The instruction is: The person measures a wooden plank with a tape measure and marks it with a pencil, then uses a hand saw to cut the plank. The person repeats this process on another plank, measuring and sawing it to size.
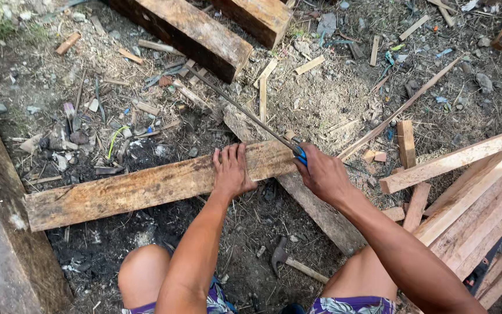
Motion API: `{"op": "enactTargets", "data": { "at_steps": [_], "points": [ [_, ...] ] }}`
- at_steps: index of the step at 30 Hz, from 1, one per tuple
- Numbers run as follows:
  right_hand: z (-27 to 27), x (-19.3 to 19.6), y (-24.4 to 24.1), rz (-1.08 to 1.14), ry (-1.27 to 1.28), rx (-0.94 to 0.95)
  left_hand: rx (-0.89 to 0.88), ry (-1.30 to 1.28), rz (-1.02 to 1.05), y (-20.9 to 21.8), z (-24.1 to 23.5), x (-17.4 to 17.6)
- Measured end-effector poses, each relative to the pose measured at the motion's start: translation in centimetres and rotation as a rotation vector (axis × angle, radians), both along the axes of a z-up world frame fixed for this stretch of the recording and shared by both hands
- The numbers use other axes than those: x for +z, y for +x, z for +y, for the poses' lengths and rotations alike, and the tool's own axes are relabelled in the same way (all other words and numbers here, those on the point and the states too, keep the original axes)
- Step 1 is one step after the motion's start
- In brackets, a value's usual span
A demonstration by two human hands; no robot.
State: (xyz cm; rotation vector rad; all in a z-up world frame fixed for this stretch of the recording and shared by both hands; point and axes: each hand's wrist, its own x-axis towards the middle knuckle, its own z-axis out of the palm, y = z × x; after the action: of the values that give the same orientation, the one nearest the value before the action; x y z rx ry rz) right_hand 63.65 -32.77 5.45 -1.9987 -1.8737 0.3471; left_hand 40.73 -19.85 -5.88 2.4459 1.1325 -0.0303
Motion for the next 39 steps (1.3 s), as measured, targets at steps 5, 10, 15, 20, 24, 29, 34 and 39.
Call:
{"op": "enactTargets", "data": {
  "at_steps": [5,10,15,20,24,29,34,39],
  "points": [
    [1.0,0.0,-0.3,0.051,-0.158,-0.049,-0.04,-0.01,0.113,0.3,0.9,0.0],
    [1.8,0.3,0.9,-0.163,-0.601,-0.162,0.01,-0.129,0.143,0.5,0.5,0.8],
    [0.4,-0.2,-0.5,0.04,0.23,0.026,-0.029,-0.076,0.159,0.3,0.8,0.8],
    [0.9,-2.2,0.9,-0.124,-0.196,-0.057,-0.003,-0.107,0.155,0.4,0.5,0.9],
    [0.9,-1.8,2.7,-0.089,-0.545,-0.285,0.016,-0.058,0.119,0.4,0.6,1.9],
    [-0.7,-1.4,1.5,0.113,0.17,-0.03,-0.008,-0.108,0.17,0.7,0.6,2.3],
    [1.2,-4.0,2.2,-0.048,-0.016,-0.007,0.013,-0.084,0.102,0.0,0.1,1.5],
    [1.8,-4.7,3.4,-0.064,-0.577,-0.249,0.002,-0.084,0.118,0.2,0.4,1.0]
  ]
}}
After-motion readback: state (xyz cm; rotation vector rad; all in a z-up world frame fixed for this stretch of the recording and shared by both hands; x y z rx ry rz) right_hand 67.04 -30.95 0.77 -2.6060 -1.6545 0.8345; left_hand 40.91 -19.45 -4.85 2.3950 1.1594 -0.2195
